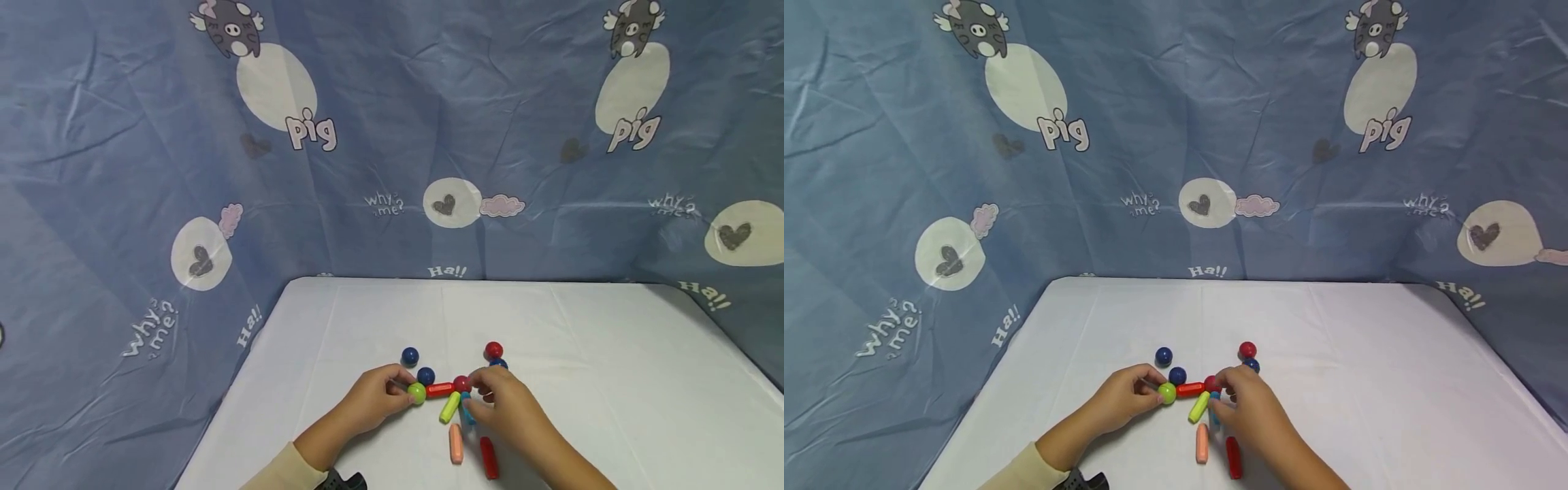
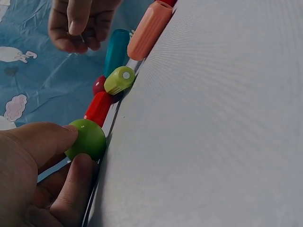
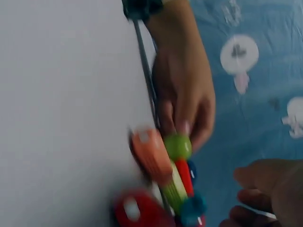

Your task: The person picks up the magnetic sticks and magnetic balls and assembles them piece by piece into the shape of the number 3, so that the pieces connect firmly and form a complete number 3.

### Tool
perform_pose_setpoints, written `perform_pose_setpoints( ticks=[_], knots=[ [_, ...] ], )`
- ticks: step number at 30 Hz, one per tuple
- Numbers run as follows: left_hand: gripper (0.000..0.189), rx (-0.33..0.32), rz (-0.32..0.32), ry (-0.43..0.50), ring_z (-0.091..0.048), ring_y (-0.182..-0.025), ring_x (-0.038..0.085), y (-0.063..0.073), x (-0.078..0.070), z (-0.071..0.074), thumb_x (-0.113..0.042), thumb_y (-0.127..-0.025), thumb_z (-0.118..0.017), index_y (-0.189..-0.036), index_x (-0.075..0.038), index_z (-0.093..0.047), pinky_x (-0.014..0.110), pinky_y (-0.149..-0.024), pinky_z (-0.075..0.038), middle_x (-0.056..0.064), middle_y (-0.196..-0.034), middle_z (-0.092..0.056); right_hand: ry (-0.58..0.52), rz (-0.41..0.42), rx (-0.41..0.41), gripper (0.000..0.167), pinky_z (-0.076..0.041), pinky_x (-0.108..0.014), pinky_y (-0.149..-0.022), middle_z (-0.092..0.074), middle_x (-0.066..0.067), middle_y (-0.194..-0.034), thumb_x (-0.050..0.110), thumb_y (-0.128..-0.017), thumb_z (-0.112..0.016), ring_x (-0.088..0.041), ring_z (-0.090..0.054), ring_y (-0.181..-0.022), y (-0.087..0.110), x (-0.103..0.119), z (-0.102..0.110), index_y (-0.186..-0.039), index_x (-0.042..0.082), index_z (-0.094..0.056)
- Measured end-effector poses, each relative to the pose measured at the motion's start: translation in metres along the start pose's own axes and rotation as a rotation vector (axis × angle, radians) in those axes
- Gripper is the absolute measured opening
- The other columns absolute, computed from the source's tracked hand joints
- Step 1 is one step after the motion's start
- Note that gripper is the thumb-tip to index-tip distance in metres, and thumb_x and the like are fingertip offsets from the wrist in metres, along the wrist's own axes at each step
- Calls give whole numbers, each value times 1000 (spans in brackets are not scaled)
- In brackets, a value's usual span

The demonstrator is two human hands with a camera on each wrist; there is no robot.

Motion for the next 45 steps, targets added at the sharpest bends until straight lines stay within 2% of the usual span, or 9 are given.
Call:
perform_pose_setpoints(
  ticks=[2, 5, 8, 11, 18, 24, 36, 39, 45],
  knots=[
    [22, -1, -4, 4, -67, -85, 5, 1, 0, 1, -19, -90, -83, -109, -21, -73, 21, -72, -55, -9, -103, -72, 38, 50, 73, 30, -60, -45, -93, -67, 3, -109, 23, -85, -88, -15, -67, -100, 3, 12, -11, -111, 19, -73],
    [22, 3, -15, 25, -68, -87, 5, 1, 1, 2, -19, -90, -83, -110, -20, -74, 21, -73, -56, -7, -105, -73, 127, 199, 143, 31, -58, -46, -97, -67, 6, -109, 21, -85, -87, -13, -64, -101, 6, 25, -24, -113, 19, -74],
    [22, 12, -27, 47, -69, -88, 6, 1, 1, 1, -18, -90, -84, -110, -18, -74, 20, -73, -56, -5, -105, -74, 221, 351, 187, 32, -57, -41, -94, -67, 9, -101, 15, -82, -88, -10, -60, -95, 10, 35, -33, -111, 15, -75],
    [22, 14, -30, 52, -69, -87, 6, 0, 1, 0, -18, -89, -84, -109, -17, -74, 20, -72, -55, -5, -104, -74, 286, 419, 225, 33, -58, -36, -89, -66, 9, -99, 11, -80, -88, -8, -58, -90, 12, 41, -40, -110, 12, -76],
    [22, 6, -34, 30, -68, -84, 5, -2, 0, 2, -19, -90, -84, -109, -18, -74, 21, -70, -54, -6, -102, -74, 320, 456, 234, 33, -55, -24, -72, -56, 4, -98, 2, -75, -88, -4, -52, -72, 13, 46, -48, -104, 10, -75],
    [21, 18, -33, 41, -69, -86, 5, 0, 1, 0, -19, -90, -84, -108, -19, -73, 21, -71, -55, -6, -102, -74, 295, 415, 245, 33, -59, -29, -79, -63, 4, -102, 0, -76, -86, -5, -55, -77, 11, 43, -51, -104, 11, -73],
    [21, 3, -35, 22, -67, -83, 4, 0, 2, 1, -18, -89, -84, -108, -20, -74, 21, -70, -54, -8, -100, -74, 264, 326, 242, 19, -59, -38, -88, -63, 6, -100, 5, -81, -86, -9, -62, -86, 0, 37, -52, -98, 13, -80],
    [21, 4, -29, 25, -67, -83, 5, 0, 3, 0, -18, -89, -84, -107, -20, -74, 21, -70, -54, -7, -100, -74, 230, 361, 207, 19, -59, -36, -87, -64, 6, -101, 5, -83, -85, -6, -61, -87, 2, 37, -52, -99, 13, -78],
    [21, 3, -39, 32, -69, -85, 5, 0, 4, 0, -18, -89, -84, -107, -20, -73, 21, -72, -55, -6, -102, -75, 121, 468, 122, 16, -56, -23, -78, -62, 9, -106, 8, -96, -75, 3, -55, -84, 7, 38, -50, -107, 17, -68]
  ],
)
Point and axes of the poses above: each hand's wrist, its own y-axis away from the middle knuckle, its own z-axis out of the back of the hand, x = y × z, the point moved 7 cm from there along -y, towards the middle knuckle
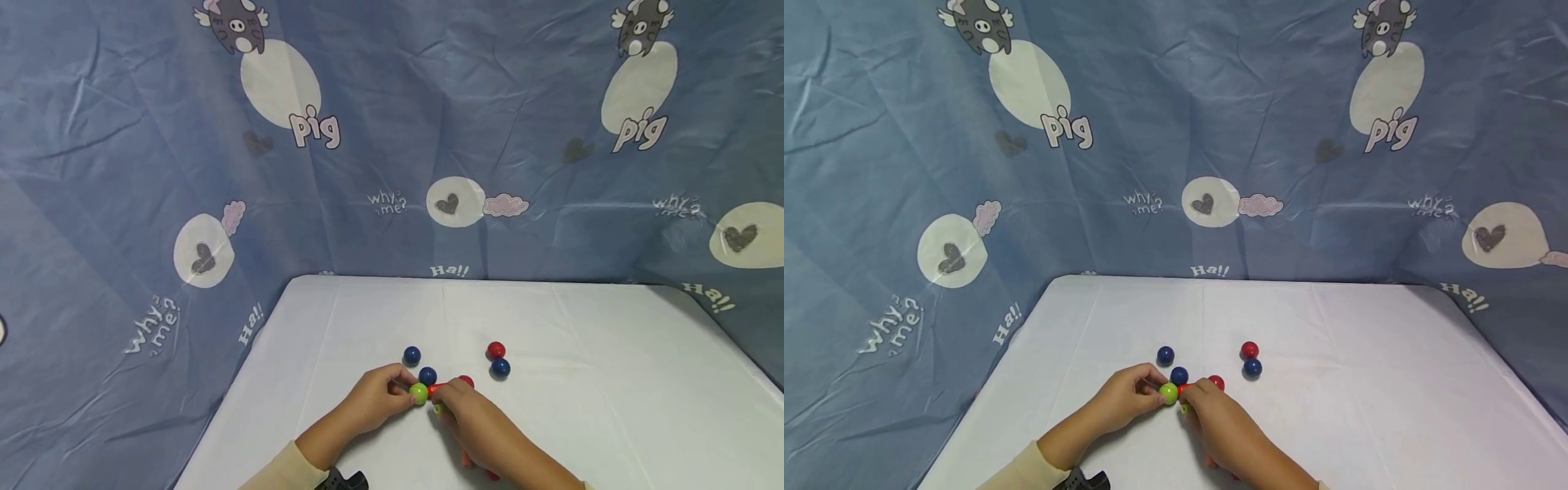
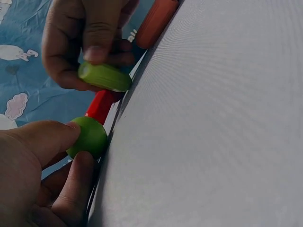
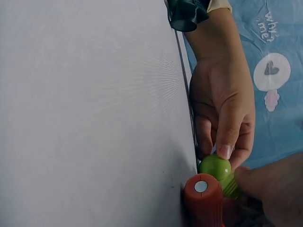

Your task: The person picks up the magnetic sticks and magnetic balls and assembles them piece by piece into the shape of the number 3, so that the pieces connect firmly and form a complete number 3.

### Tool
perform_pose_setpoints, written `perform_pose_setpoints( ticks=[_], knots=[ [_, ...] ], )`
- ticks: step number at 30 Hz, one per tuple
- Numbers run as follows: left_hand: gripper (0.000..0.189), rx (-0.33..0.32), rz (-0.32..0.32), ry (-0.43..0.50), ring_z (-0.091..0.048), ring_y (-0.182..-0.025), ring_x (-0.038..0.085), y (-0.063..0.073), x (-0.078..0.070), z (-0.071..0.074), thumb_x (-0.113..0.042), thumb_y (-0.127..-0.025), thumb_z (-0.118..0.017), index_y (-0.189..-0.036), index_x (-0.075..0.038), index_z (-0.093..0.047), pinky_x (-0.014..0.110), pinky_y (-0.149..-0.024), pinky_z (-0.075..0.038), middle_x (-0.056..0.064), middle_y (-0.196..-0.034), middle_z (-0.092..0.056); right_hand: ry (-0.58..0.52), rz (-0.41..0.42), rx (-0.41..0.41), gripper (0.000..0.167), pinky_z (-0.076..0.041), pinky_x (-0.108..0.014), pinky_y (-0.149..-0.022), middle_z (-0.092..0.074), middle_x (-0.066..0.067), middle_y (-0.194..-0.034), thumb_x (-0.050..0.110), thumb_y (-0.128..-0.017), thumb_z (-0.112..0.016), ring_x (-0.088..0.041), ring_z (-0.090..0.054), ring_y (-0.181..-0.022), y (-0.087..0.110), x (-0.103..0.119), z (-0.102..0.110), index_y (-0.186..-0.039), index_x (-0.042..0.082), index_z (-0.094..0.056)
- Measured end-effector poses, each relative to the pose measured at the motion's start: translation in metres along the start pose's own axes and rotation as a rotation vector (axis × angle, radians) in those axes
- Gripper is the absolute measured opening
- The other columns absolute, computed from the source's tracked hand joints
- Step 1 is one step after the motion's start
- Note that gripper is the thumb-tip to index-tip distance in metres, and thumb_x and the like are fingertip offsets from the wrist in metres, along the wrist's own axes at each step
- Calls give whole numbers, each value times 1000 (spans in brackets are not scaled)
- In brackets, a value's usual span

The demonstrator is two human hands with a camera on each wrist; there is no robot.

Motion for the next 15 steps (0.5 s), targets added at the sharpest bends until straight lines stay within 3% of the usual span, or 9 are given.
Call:
perform_pose_setpoints(
  ticks=[3, 6, 13, 15],
  knots=[
    [21, 1, -3, 4, -69, -85, 4, -1, -1, 0, -19, -90, -84, -107, -20, -73, 21, -72, -55, -6, -102, -75, 10, 23, -17, 16, -55, -25, -83, -63, 11, -106, 11, -97, -75, 1, -56, -92, 1, 2, 2, -107, 20, -66],
    [20, 4, -3, -7, -69, -84, 3, -1, -1, -1, -19, -90, -84, -107, -20, -73, 21, -72, -55, -8, -100, -74, 12, 28, 20, 14, -55, -29, -89, -65, 13, -107, 16, -98, -74, -1, -57, -97, 1, 5, 4, -109, 21, -67],
    [21, -5, 5, -33, -68, -83, 2, -1, 0, -1, -20, -89, -84, -106, -22, -73, 21, -72, -55, -12, -98, -74, -72, -52, 157, 16, -51, -23, -71, -62, 14, -99, 23, -104, -66, 3, -55, -71, 10, 9, 7, -119, 21, -62],
    [21, -7, 2, -31, -68, -84, 2, -1, -1, 0, -20, -89, -84, -106, -22, -73, 21, -72, -56, -11, -99, -74, -42, -59, 160, 17, -50, -24, -73, -60, 16, -94, 21, -102, -69, 4, -52, -73, 11, 8, 8, -118, 22, -65]
  ],
)
Point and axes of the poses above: each hand's wrist, its own y-axis away from the middle knuckle, its own z-axis out of the back of the hand, x = y × z, the point moved 7 cm from there along -y, towards the middle knuckle
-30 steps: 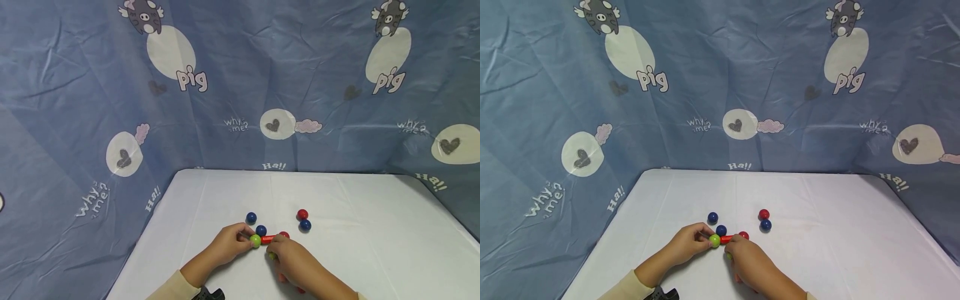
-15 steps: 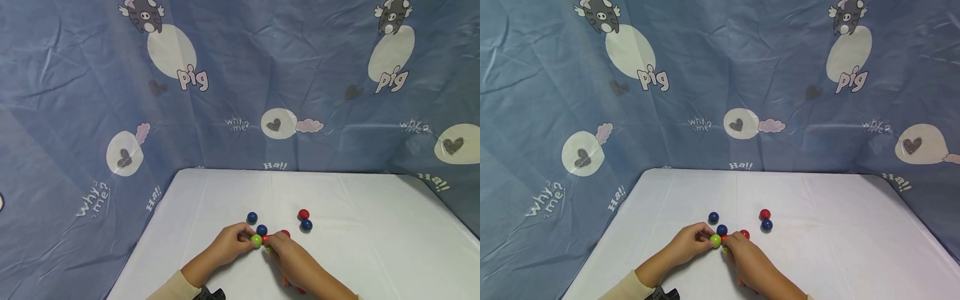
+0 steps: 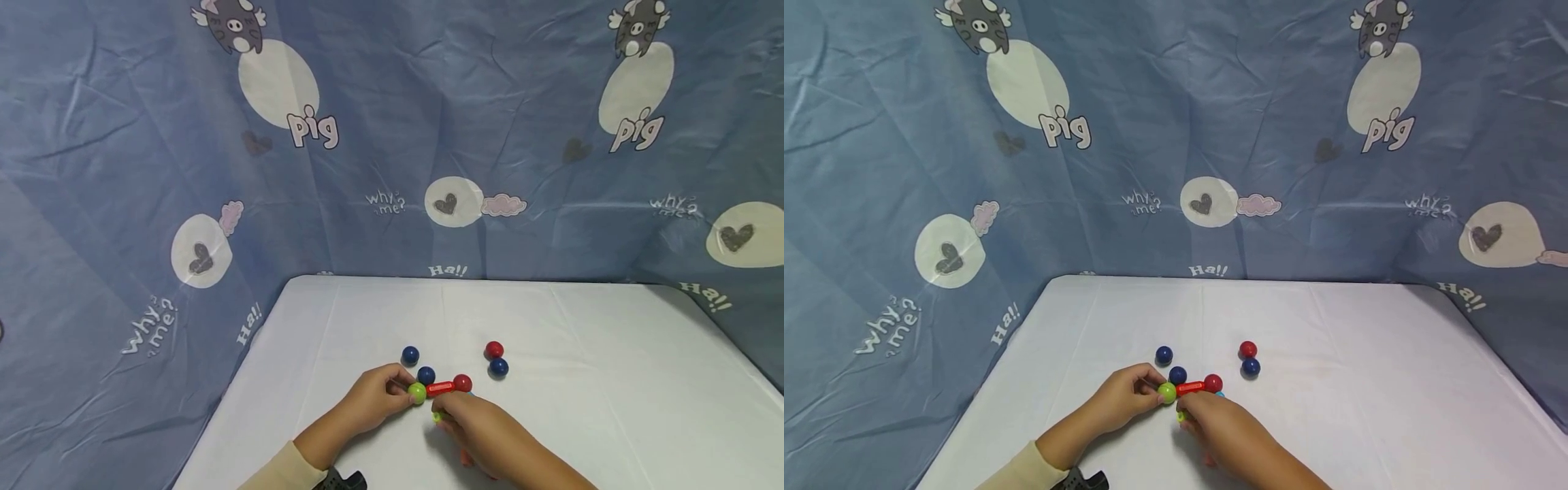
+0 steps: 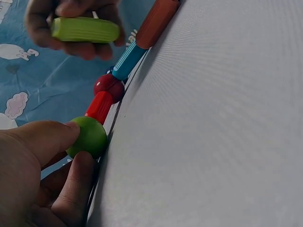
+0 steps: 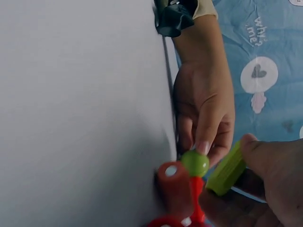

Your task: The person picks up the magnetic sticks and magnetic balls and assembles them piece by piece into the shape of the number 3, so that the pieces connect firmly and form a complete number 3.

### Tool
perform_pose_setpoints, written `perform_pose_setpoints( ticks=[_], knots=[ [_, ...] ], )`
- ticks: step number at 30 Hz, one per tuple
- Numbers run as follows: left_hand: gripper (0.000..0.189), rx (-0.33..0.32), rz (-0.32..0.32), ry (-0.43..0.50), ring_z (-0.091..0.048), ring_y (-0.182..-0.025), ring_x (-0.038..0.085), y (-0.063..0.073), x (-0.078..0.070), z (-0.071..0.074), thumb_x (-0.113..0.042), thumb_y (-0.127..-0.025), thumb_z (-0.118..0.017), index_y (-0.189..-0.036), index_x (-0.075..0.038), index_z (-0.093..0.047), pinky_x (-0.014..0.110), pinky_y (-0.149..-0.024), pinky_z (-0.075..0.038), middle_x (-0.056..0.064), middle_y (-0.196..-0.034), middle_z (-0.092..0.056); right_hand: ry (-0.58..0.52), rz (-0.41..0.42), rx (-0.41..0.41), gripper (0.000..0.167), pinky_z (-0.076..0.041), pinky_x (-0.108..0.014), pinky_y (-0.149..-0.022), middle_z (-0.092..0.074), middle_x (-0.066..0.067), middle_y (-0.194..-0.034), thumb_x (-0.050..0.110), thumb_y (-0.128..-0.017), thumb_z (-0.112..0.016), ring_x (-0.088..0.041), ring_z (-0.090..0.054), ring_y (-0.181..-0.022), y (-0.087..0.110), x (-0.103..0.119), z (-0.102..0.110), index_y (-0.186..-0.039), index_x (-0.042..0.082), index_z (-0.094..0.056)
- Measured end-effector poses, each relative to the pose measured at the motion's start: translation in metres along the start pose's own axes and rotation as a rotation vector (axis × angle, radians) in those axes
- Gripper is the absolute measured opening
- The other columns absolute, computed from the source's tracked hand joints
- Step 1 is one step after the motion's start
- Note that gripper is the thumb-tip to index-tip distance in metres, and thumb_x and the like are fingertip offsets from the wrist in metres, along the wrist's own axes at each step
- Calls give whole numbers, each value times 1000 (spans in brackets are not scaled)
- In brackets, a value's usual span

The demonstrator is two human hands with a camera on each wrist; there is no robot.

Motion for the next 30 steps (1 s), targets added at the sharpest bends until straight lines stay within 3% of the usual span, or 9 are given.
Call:
perform_pose_setpoints(
  ticks=[2, 7, 10, 17, 24, 30],
  knots=[
    [21, 2, 2, -1, -68, -84, 2, 0, 0, 1, -20, -89, -84, -106, -22, -73, 21, -73, -55, -11, -100, -74, -16, -59, 29, 19, -52, -26, -75, -59, 15, -86, 19, -100, -71, 1, -52, -66, 0, -5, -2, -119, 20, -68],
    [21, 5, 15, -2, -67, -84, 3, 1, 2, 0, -19, -89, -84, -106, -22, -73, 21, -72, -55, -11, -99, -73, 29, -181, 63, 27, -58, -43, -96, -67, 15, -91, 19, -95, -77, -4, -61, -80, 0, -18, -4, -121, 21, -73],
    [21, 1, 18, 5, -67, -83, 4, 1, 2, 0, -18, -89, -84, -106, -22, -73, 21, -72, -55, -11, -100, -73, 83, -143, 23, 29, -57, -45, -98, -72, 15, -103, 18, -89, -83, -6, -64, -94, 3, -22, 2, -116, 23, -75],
    [21, -3, 10, 2, -67, -85, 3, -1, 2, -1, -18, -89, -85, -106, -22, -73, 21, -73, -55, -10, -102, -74, 101, -37, -129, 30, -59, -38, -95, -71, 22, -105, 20, -85, -88, -2, -65, -98, 10, -32, 13, -113, 27, -78],
    [21, -1, 16, 12, -67, -84, 4, -1, 4, -1, -18, -89, -84, -106, -22, -73, 21, -72, -55, -11, -100, -73, 64, 12, -94, 28, -58, -40, -97, -72, 23, -106, 20, -87, -87, -3, -66, -100, 9, -34, 8, -112, 28, -78],
    [21, -1, 15, 17, -67, -84, 4, -1, 4, -2, -18, -89, -84, -106, -22, -74, 21, -71, -55, -11, -99, -73, 36, -38, -87, 24, -59, -39, -95, -71, 23, -103, 26, -87, -86, 0, -63, -95, 8, -43, 5, -109, 30, -78]
  ],
)
Point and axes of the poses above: each hand's wrist, its own y-axis away from the middle knuckle, its own z-axis out of the back of the hand, x = y × z, the point moved 7 cm from there along -y, towards the middle knuckle
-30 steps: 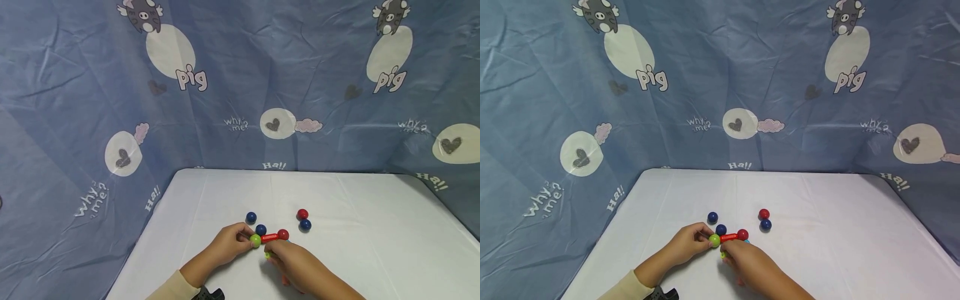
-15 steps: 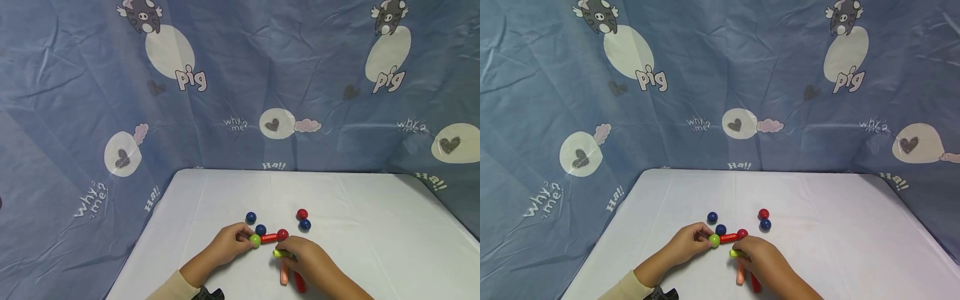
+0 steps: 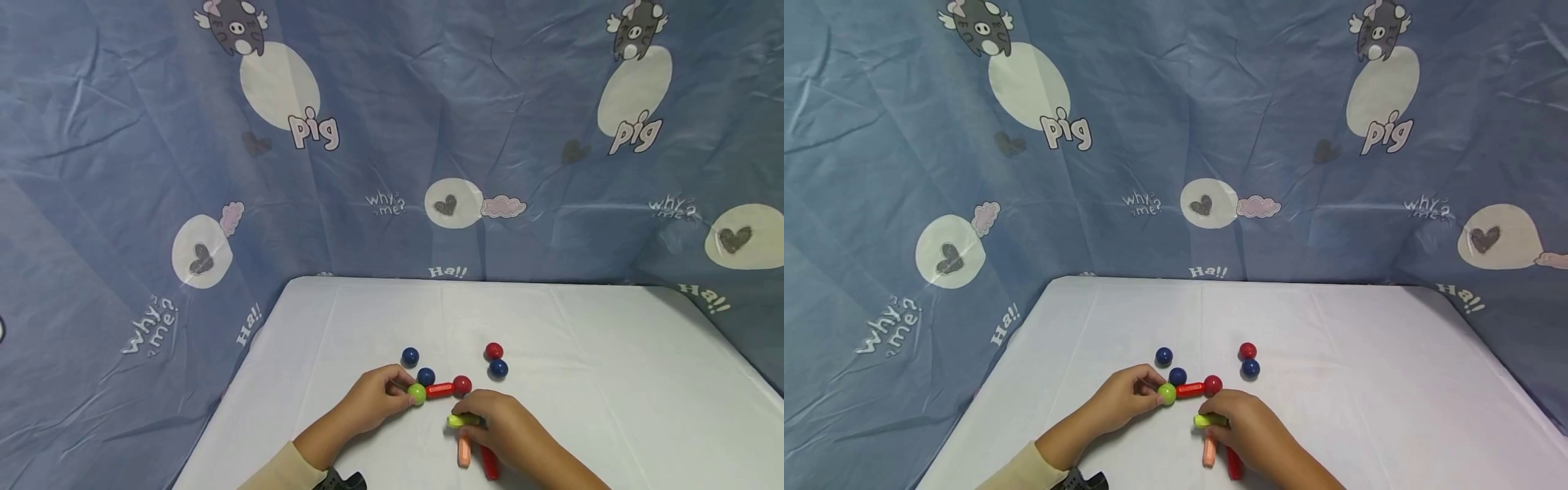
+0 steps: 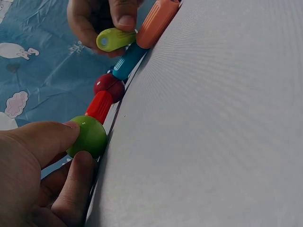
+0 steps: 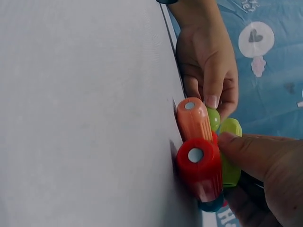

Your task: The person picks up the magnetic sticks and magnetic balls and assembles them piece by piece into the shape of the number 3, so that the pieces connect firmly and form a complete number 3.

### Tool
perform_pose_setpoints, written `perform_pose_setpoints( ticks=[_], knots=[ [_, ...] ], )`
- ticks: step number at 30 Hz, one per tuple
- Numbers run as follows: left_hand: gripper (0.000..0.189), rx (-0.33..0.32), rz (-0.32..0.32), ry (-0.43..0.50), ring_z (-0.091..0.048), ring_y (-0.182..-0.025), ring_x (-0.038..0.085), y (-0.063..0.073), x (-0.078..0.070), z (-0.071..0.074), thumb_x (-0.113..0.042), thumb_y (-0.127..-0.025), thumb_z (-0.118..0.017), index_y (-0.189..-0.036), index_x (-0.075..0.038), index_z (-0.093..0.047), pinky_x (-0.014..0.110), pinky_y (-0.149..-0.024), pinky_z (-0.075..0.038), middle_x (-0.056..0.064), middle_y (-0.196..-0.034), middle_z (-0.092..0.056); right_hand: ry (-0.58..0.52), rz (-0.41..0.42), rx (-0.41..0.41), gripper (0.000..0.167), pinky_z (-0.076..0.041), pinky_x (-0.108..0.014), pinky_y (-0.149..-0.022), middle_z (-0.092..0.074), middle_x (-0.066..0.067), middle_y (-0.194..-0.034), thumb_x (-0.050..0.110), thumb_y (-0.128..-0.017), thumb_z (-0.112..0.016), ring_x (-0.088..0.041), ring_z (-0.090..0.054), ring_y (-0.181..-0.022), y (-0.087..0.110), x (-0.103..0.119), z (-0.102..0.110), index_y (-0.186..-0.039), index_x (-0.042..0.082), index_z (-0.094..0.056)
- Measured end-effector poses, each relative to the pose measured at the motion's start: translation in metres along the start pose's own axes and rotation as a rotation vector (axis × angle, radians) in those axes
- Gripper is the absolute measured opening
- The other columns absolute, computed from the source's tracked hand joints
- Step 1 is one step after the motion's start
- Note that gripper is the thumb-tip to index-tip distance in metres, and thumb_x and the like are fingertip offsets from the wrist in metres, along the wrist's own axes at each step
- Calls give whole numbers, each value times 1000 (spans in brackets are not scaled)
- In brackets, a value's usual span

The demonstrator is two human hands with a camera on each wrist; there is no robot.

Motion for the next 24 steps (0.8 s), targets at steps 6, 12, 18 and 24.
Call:
perform_pose_setpoints(
  ticks=[6, 12, 18, 24],
  knots=[
    [20, 3, 1, 4, -67, -84, 4, 0, 1, 0, -18, -89, -84, -106, -22, -74, 21, -72, -55, -11, -99, -73, -34, -60, 26, 22, -58, -44, -97, -72, 21, -102, 31, -85, -88, -5, -66, -98, -2, -9, -3, -105, 33, -79],
    [21, 4, 1, 5, -67, -84, 4, 0, 0, 1, -19, -89, -84, -106, -22, -73, 21, -72, -55, -11, -99, -73, -7, -21, 24, 21, -59, -42, -95, -72, 22, -100, 32, -85, -88, -6, -65, -99, -2, -8, 0, -105, 32, -80],
    [20, -2, 2, -5, -67, -84, 4, 0, -2, 2, -20, -90, -84, -106, -23, -73, 21, -71, -55, -11, -98, -73, 36, 9, 3, 21, -59, -40, -94, -71, 22, -102, 31, -86, -87, -5, -64, -99, 2, -10, 8, -105, 30, -80],
    [20, 0, 8, -13, -67, -83, 4, 1, -2, 1, -21, -89, -84, -106, -23, -73, 21, -70, -55, -11, -97, -73, -36, -15, 74, 19, -58, -34, -92, -67, 28, -99, 31, -87, -87, -3, -59, -97, 7, -21, 11, -103, 37, -78]
  ],
)
Point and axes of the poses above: each hand's wrist, its own y-axis away from the middle knuckle, its own z-axis out of the back of the hand, x = y × z, the point moved 7 cm from there along -y, towards the middle knuckle
